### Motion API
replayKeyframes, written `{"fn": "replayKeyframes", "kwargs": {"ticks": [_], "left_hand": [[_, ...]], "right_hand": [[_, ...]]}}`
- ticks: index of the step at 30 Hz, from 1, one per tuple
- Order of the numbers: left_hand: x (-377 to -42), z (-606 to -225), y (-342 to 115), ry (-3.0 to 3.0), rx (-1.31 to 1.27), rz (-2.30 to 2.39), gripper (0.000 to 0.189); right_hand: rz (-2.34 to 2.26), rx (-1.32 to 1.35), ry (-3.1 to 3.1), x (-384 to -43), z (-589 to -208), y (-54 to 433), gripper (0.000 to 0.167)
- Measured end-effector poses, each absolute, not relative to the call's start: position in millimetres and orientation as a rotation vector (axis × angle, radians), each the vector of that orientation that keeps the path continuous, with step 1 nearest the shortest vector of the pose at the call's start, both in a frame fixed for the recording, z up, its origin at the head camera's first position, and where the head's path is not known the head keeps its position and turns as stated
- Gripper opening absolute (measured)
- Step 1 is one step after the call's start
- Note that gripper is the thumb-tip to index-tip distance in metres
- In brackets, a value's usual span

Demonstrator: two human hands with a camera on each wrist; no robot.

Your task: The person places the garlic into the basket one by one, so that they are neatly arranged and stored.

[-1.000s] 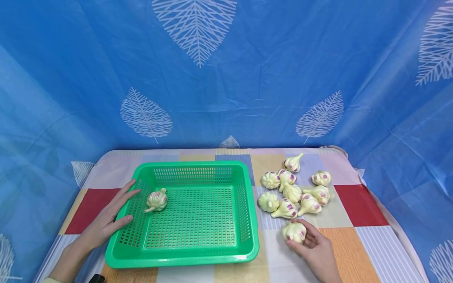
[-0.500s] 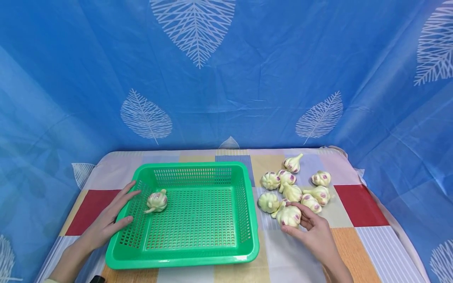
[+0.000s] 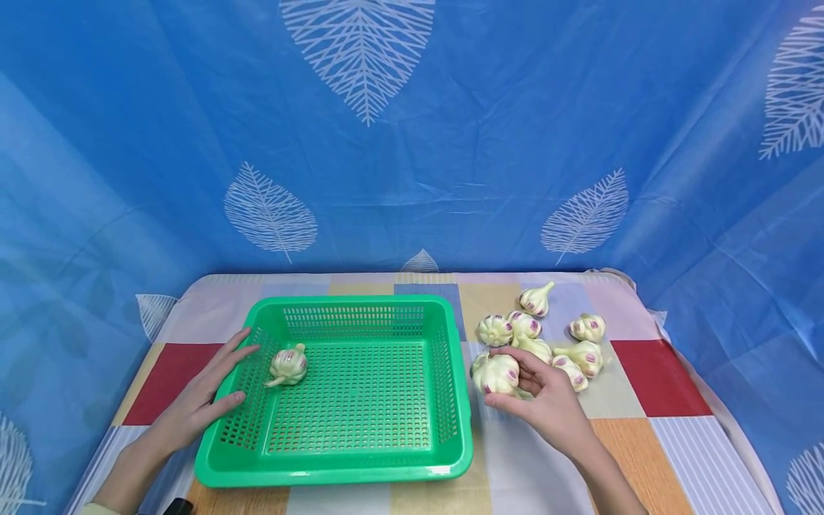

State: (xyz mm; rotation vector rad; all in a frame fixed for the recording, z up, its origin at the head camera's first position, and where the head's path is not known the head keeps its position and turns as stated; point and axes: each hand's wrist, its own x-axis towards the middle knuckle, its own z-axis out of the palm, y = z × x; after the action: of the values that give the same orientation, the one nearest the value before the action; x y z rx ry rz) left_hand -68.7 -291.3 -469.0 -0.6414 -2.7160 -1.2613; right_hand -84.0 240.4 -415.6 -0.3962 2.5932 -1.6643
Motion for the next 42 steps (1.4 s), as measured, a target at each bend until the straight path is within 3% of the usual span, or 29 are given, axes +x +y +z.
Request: {"fn": "replayKeyframes", "kwargs": {"ticks": [12,42], "left_hand": [[-68.1,-468.1,-289.8,-2.723,-0.637,-1.261,0.069],[-67.7,-463.7,-290.0,-2.736,-0.635,-1.238,0.068]], "right_hand": [[-1.759,-0.640,2.381,-105.7,-395.2,197.4,0.064],[-1.506,-0.826,2.155,-168.2,-379.6,83.3,0.067]]}}
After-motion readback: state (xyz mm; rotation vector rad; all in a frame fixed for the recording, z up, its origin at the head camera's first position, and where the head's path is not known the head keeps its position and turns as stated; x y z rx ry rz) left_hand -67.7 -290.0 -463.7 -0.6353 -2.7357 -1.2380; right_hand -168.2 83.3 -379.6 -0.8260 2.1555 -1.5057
